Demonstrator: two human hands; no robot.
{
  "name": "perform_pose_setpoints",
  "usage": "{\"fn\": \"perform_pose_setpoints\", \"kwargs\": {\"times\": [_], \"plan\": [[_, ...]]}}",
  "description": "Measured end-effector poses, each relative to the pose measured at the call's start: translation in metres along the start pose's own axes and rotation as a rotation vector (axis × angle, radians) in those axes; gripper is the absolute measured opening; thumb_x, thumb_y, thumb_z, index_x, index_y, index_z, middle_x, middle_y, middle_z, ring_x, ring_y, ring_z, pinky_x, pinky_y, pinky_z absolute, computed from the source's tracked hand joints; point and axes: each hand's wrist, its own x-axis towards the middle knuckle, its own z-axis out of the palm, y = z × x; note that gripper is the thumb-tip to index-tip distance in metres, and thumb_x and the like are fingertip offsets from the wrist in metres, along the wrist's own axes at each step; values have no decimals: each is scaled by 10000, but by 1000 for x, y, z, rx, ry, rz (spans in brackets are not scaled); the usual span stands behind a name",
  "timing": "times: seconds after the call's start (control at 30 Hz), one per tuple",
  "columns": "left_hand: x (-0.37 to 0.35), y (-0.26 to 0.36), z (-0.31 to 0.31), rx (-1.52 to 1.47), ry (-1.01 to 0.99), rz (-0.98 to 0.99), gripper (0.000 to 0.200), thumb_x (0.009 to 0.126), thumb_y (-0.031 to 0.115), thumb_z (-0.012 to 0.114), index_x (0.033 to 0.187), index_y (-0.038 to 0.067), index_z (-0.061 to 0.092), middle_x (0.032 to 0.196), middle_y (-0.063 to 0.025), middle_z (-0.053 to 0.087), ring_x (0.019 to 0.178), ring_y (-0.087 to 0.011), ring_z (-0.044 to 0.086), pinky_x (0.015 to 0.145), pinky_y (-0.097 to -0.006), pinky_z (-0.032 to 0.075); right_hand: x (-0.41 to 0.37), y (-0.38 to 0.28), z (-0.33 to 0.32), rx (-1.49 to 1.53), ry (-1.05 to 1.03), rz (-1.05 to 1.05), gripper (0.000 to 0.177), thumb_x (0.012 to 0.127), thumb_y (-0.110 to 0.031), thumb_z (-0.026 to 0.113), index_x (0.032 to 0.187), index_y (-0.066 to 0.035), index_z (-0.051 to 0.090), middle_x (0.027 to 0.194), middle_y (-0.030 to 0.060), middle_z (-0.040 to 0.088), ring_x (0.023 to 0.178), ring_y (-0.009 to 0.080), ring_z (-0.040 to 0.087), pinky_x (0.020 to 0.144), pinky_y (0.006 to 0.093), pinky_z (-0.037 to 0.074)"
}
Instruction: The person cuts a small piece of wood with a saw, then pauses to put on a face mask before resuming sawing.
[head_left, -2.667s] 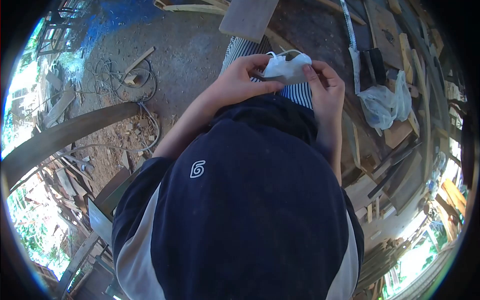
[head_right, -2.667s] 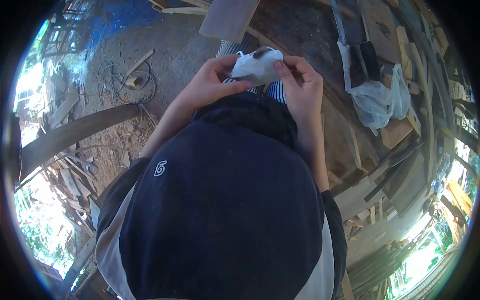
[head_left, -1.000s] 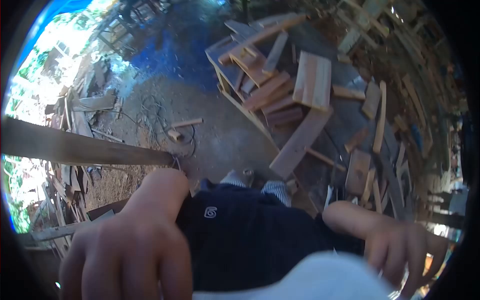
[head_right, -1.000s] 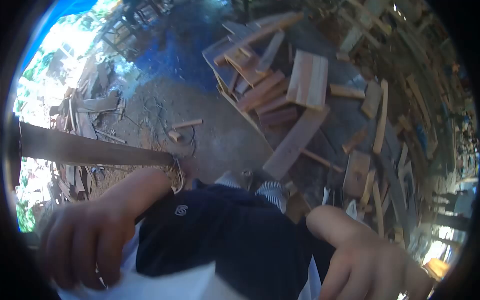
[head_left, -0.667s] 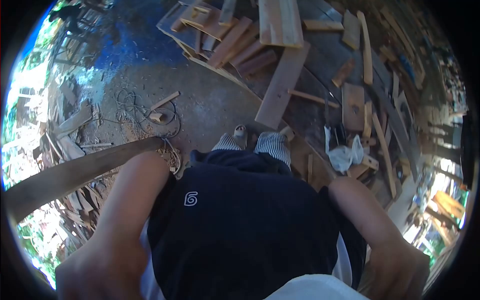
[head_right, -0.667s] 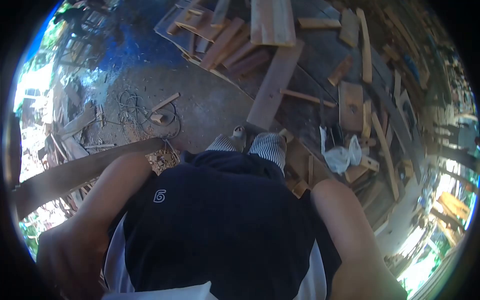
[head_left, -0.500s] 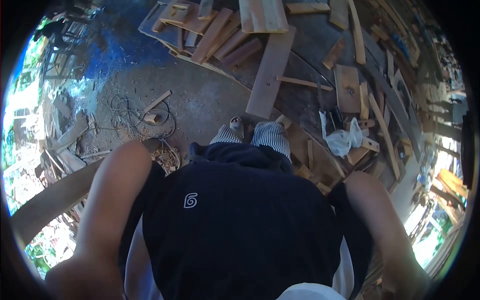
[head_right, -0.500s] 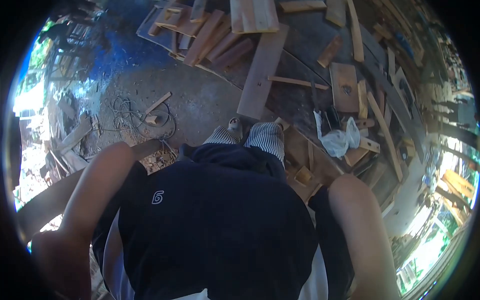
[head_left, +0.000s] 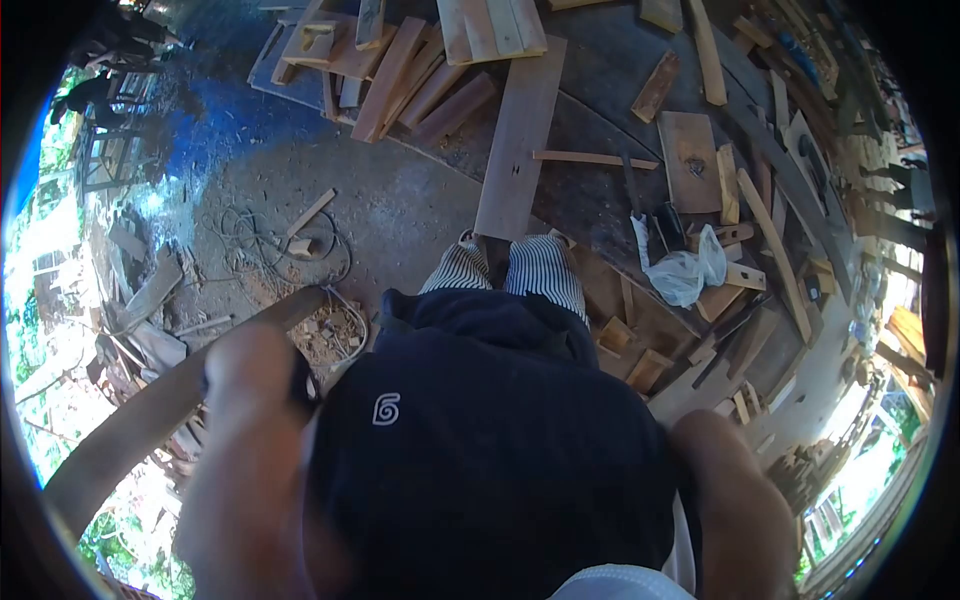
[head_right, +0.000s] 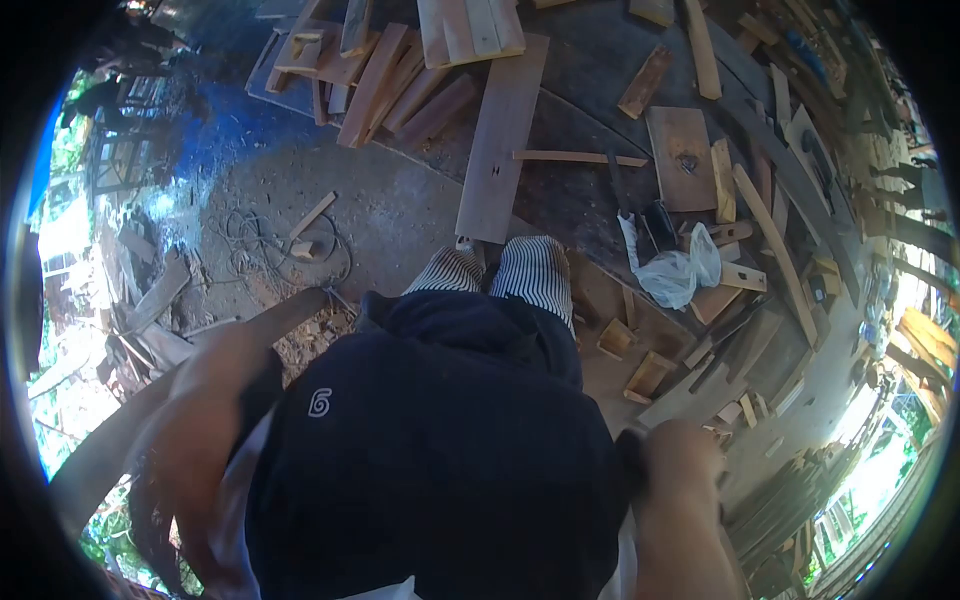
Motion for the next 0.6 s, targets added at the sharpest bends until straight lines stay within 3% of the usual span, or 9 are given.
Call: {"fn": "perform_pose_setpoints", "kwargs": {"times": [0.03, 0.1, 0.13, 0.17, 0.2, 0.27, 0.33, 0.4, 0.6], "plan": [[-43, -18, 3, -415, 124, 28, 256, 1003, 334, 467, 1098, 210, 670, 936, -112, 675, 735, -293, 663, 582, -412, 535, 69, 42, -15, -3, -17, 58, 420, 993, -352, 496, 1316, -106, 606, 1391, 168, 489, 1233, 273, 515, 1020, 360, 413], [-163, 23, 1, -393, 114, -1064, 445, 1012, 465, 397, 1242, 184, 654, 1247, -156, 636, 1183, -371, 569, 1048, -546, 377, 88, 79, -28, -29, -66, 160, 450, 997, -377, 492, 1342, -108, 597, 1457, 175, 476, 1289, 279, 503, 1075, 361, 402], [-237, 66, -7, 12, -408, -1715, 505, 1009, 529, 371, 1337, 224, 604, 1437, -135, 519, 1374, -355, 404, 1169, -544, 183, 59, 122, -21, -226, -125, 820, 460, 968, -473, 527, 1335, -209, 606, 1503, 111, 449, 1289, 314, 509, 1073, 358, 408], [-292, 113, -6, 42, -540, -2212, 540, 986, 562, 405, 1385, 235, 566, 1548, -83, 391, 1438, -328, 317, 1166, -620, 118, 7, 182, -20, -235, -133, 1263, 445, 956, -470, 549, 1337, -246, 602, 1503, 111, 452, 1286, 318, 517, 1073, 354, 407], [-330, 152, -19, 212, -552, -2412, 521, 966, 545, 445, 1404, 279, 542, 1526, -58, 430, 1431, -321, 331, 1129, -703, 51, -18, 182, -22, -389, -48, 1373, 488, 979, -445, 513, 1416, -227, 521, 1385, 180, 551, 1245, 344, 550, 1044, 441, 421], [-329, 165, -47, 890, -2051, -2305, 495, 963, 530, 462, 1407, 321, 523, 1416, -112, 544, 1409, -318, 380, 1076, -763, 78, -52, 202, -43, -730, -479, 1751, 578, 989, -462, 483, 1452, -117, 456, 1326, 232, 574, 1192, 342, 589, 997, 433, 458], [-300, 174, -88, 971, -1125, -2541, 458, 982, 451, 486, 1348, 194, 583, 1302, -145, 620, 1345, -335, 462, 1074, -686, 252, 20, 150, -45, -294, 50, 1523, 667, 953, -560, 493, 1347, -25, 550, 1244, 203, 642, 1232, 309, 570, 1055, 394, 417], [-292, 164, -98, 1005, 277, -2299, 397, 997, 348, 502, 1289, 101, 608, 1212, -166, 660, 1228, -358, 561, 1030, -528, 405, 62, 119, -21, 285, 173, 674, 627, 963, -519, 489, 1354, -34, 552, 1335, 231, 577, 1304, 318, 507, 1121, 423, 345], [-285, 93, -52, 986, 119, -2182, 359, 1007, 300, 497, 1265, 81, 615, 1223, -196, 642, 1171, -371, 588, 996, -432, 448, 22, 192, -7, -504, -295, 930, 449, 980, -422, 511, 1329, -154, 604, 1487, 146, 453, 1375, 302, 411, 1140, 425, 311]]}}
